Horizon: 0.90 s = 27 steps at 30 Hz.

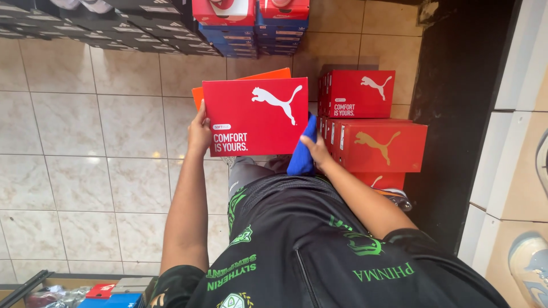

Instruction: Cleaning and dusting shoe boxes with a cloth in a storage area.

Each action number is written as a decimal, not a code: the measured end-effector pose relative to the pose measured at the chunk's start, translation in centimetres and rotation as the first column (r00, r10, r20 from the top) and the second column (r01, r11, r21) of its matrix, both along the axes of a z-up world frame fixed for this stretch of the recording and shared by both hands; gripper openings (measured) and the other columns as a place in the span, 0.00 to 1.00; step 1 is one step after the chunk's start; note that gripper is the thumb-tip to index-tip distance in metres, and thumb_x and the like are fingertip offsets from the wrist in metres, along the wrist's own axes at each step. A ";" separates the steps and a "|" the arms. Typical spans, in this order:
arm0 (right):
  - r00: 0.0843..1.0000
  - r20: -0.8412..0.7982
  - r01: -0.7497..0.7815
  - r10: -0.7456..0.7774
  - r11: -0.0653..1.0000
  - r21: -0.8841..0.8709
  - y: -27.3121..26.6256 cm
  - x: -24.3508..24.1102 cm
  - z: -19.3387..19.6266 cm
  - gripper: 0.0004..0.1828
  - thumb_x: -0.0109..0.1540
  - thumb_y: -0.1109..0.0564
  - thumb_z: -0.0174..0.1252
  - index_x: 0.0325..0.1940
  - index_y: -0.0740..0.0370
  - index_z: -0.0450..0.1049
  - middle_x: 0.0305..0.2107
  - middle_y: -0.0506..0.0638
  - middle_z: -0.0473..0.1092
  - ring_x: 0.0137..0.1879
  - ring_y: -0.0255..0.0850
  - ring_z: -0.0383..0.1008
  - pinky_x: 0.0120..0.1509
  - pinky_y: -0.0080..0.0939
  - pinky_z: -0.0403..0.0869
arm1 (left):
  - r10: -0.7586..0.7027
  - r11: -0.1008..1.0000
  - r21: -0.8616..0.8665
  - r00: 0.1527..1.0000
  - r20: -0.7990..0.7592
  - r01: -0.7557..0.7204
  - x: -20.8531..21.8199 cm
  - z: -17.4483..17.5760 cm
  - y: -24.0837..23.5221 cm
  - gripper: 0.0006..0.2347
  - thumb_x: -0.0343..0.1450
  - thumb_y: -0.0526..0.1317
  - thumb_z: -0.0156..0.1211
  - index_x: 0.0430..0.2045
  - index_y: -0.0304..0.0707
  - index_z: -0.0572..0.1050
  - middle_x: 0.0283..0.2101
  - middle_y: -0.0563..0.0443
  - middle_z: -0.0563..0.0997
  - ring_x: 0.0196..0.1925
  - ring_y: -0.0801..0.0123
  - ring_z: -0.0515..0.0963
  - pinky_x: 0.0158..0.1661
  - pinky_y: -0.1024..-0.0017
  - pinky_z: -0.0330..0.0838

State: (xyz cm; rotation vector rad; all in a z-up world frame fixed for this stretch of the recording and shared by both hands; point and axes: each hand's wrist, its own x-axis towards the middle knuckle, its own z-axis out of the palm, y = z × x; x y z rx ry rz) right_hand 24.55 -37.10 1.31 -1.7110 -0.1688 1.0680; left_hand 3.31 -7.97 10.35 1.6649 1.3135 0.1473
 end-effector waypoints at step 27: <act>0.041 0.794 -0.380 0.607 0.744 -0.550 7.9 -2.9 3.0 0.49 0.63 0.26 0.54 0.79 0.53 0.53 0.77 0.62 0.41 0.81 0.65 0.32 0.74 0.82 0.29 | -0.031 0.999 -0.027 0.997 0.067 0.033 -1.6 -7.8 2.2 0.24 0.77 0.33 0.50 0.68 0.68 0.62 0.66 0.42 0.72 0.65 0.45 0.72 0.65 0.51 0.66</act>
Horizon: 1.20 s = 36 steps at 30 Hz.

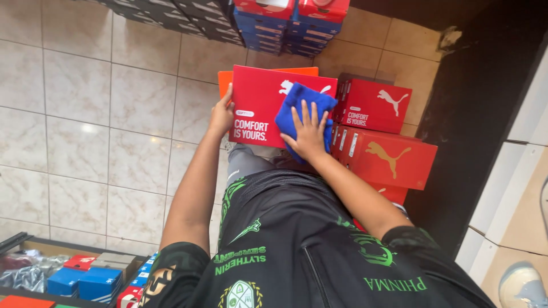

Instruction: Cleaning and dusting shoe boxes with a cloth in a storage area.

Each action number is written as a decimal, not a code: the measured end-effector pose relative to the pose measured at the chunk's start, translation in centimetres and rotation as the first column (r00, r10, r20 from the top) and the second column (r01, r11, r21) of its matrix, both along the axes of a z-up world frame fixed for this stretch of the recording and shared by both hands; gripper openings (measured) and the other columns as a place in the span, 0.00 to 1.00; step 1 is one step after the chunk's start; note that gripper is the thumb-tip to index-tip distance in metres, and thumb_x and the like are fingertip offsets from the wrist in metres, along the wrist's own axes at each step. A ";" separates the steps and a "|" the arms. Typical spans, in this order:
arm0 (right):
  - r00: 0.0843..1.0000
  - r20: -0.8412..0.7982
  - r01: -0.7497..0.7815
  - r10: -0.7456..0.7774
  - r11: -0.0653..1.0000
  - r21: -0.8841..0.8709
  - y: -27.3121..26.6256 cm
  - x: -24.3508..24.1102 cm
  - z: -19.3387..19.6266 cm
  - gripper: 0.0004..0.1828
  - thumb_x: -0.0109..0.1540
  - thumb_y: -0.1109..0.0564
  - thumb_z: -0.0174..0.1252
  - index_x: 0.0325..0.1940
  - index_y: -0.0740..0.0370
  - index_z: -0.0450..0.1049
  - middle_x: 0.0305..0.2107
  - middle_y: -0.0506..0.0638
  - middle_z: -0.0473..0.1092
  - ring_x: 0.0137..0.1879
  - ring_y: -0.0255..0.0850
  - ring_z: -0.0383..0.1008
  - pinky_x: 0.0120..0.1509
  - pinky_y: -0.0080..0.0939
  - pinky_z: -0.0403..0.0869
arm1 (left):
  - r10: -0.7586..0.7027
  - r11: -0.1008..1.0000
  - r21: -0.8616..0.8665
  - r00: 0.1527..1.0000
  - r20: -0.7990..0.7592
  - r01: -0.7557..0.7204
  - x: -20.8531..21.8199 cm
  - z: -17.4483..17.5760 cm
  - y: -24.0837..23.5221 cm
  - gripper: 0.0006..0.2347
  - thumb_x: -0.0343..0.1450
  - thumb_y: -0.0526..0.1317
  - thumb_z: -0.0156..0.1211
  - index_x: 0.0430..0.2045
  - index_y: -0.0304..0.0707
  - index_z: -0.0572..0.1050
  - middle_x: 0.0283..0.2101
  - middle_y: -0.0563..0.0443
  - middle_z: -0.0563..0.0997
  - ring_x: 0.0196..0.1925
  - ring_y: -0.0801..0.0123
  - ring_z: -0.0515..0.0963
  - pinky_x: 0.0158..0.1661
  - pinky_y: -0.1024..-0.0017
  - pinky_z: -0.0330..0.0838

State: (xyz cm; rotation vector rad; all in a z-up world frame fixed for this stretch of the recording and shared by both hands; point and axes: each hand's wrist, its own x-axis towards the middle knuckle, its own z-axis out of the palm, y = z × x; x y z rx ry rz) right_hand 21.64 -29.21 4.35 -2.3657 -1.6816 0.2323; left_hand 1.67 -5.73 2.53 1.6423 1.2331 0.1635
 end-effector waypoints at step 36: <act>0.989 0.071 0.132 -0.128 0.990 -0.056 10.3 0.7 -0.9 0.52 0.64 0.21 0.48 0.82 0.47 0.42 0.77 0.65 0.32 0.80 0.66 0.23 0.74 0.83 0.27 | -0.041 0.996 -0.067 0.962 0.270 0.061 -5.7 -4.3 -4.1 0.31 0.75 0.55 0.58 0.72 0.47 0.58 0.63 0.30 0.70 0.64 0.34 0.72 0.62 0.43 0.67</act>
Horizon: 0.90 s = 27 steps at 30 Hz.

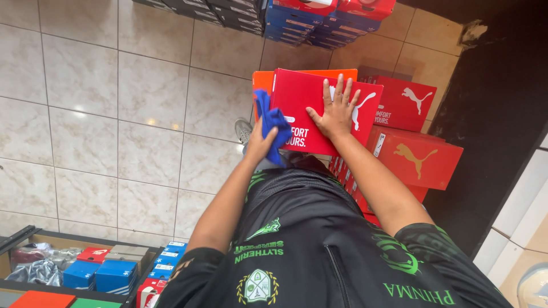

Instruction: Cleaning and dusting shoe boxes with a cloth in a storage area.

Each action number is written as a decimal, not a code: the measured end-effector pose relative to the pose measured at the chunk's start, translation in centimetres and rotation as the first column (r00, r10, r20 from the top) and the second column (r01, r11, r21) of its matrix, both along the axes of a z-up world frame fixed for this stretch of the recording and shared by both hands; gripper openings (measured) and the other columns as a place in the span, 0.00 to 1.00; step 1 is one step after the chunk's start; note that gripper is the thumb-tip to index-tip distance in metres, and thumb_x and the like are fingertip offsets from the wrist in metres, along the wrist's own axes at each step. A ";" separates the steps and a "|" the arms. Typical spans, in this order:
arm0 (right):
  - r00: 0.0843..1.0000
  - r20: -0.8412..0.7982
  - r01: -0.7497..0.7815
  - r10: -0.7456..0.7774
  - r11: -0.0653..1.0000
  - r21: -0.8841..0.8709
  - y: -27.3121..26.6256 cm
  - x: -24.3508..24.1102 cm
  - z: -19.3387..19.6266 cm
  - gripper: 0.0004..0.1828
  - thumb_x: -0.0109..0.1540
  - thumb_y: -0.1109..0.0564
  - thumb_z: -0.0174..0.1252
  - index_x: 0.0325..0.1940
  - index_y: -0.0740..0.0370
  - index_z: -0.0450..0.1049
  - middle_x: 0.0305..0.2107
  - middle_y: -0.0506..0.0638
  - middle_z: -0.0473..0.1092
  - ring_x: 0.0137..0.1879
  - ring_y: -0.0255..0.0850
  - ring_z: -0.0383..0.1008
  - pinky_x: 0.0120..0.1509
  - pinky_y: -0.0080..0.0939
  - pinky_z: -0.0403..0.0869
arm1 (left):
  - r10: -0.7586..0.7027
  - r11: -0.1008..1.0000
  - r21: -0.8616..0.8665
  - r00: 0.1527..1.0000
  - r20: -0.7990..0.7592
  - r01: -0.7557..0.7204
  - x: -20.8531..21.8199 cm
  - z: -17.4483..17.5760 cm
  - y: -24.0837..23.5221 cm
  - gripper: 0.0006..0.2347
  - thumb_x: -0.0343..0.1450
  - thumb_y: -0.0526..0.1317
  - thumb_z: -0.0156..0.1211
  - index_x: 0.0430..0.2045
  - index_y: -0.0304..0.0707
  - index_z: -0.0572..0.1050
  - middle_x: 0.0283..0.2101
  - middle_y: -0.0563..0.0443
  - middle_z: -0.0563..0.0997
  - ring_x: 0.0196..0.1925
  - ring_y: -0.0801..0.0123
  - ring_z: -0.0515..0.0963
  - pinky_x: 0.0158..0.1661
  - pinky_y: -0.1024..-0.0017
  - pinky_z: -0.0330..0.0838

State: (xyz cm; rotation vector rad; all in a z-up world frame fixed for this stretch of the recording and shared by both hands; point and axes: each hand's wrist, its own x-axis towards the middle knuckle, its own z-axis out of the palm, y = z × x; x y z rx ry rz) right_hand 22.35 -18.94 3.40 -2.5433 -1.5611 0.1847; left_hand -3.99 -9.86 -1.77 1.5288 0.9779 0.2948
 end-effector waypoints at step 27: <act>0.805 -0.571 0.419 -0.164 0.838 0.349 -11.1 8.9 -4.4 0.37 0.69 0.51 0.54 0.79 0.61 0.49 0.73 0.73 0.43 0.80 0.67 0.36 0.80 0.71 0.39 | 0.541 0.761 -0.418 0.841 -0.015 -0.497 -2.1 2.5 -6.5 0.22 0.73 0.51 0.65 0.59 0.43 0.73 0.57 0.35 0.76 0.63 0.48 0.73 0.61 0.50 0.68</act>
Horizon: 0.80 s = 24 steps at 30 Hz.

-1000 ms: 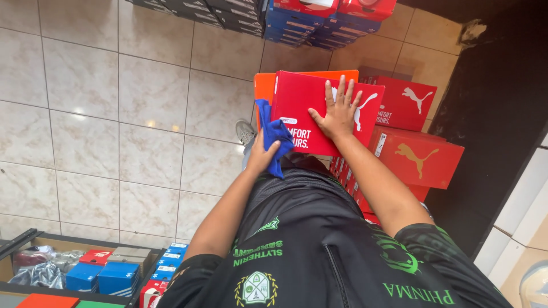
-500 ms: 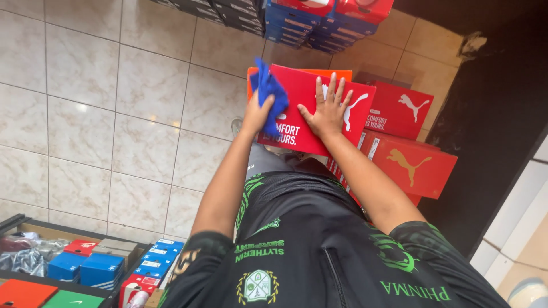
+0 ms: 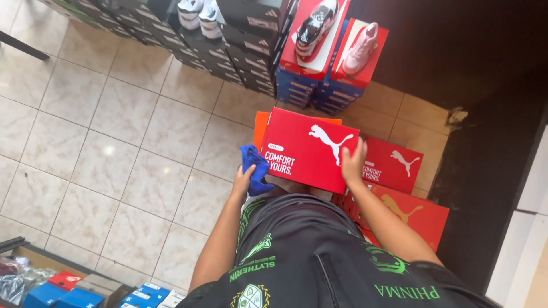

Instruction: Cleaning and dusting shoe boxes with a cloth in a storage area.

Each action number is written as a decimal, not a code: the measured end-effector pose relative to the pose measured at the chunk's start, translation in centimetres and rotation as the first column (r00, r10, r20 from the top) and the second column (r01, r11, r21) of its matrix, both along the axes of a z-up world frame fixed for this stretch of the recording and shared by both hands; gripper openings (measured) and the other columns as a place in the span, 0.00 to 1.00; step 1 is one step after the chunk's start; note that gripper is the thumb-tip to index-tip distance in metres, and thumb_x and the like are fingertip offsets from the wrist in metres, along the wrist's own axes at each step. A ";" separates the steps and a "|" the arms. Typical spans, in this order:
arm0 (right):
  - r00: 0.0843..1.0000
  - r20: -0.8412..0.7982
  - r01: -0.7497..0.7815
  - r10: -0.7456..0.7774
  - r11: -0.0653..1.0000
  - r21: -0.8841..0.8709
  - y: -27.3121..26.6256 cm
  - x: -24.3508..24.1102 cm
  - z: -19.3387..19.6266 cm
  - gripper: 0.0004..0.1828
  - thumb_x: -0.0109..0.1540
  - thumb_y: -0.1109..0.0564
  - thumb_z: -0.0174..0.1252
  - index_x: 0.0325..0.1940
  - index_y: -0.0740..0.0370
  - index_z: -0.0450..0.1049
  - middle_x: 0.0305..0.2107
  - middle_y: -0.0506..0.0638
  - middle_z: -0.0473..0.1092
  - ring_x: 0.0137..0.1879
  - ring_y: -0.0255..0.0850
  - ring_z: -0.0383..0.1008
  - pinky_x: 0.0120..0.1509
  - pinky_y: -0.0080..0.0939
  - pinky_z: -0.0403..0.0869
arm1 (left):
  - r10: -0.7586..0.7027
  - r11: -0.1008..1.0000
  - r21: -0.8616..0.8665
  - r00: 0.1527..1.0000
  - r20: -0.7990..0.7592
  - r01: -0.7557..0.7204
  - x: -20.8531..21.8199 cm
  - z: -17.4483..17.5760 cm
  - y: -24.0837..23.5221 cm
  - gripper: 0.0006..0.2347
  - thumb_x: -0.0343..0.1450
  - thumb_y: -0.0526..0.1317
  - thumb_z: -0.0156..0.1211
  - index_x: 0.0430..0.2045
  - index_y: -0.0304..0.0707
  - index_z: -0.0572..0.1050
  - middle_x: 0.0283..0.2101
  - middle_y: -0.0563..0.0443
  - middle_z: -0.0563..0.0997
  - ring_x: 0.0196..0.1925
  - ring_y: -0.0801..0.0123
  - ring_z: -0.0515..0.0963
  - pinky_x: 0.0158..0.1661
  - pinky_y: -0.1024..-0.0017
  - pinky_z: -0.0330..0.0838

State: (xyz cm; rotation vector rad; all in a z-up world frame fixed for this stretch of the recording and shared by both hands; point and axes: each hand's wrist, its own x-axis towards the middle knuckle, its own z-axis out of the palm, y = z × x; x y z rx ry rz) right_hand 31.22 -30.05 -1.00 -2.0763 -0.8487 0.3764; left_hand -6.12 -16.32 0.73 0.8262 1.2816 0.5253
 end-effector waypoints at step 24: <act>0.885 -0.425 -0.074 0.188 0.960 0.270 5.4 7.8 10.8 0.42 0.57 0.67 0.65 0.74 0.60 0.55 0.62 0.61 0.65 0.69 0.54 0.65 0.74 0.57 0.63 | -0.115 0.585 0.809 0.993 0.016 0.054 17.3 11.9 10.3 0.21 0.80 0.44 0.51 0.69 0.41 0.64 0.67 0.35 0.69 0.70 0.46 0.67 0.70 0.50 0.56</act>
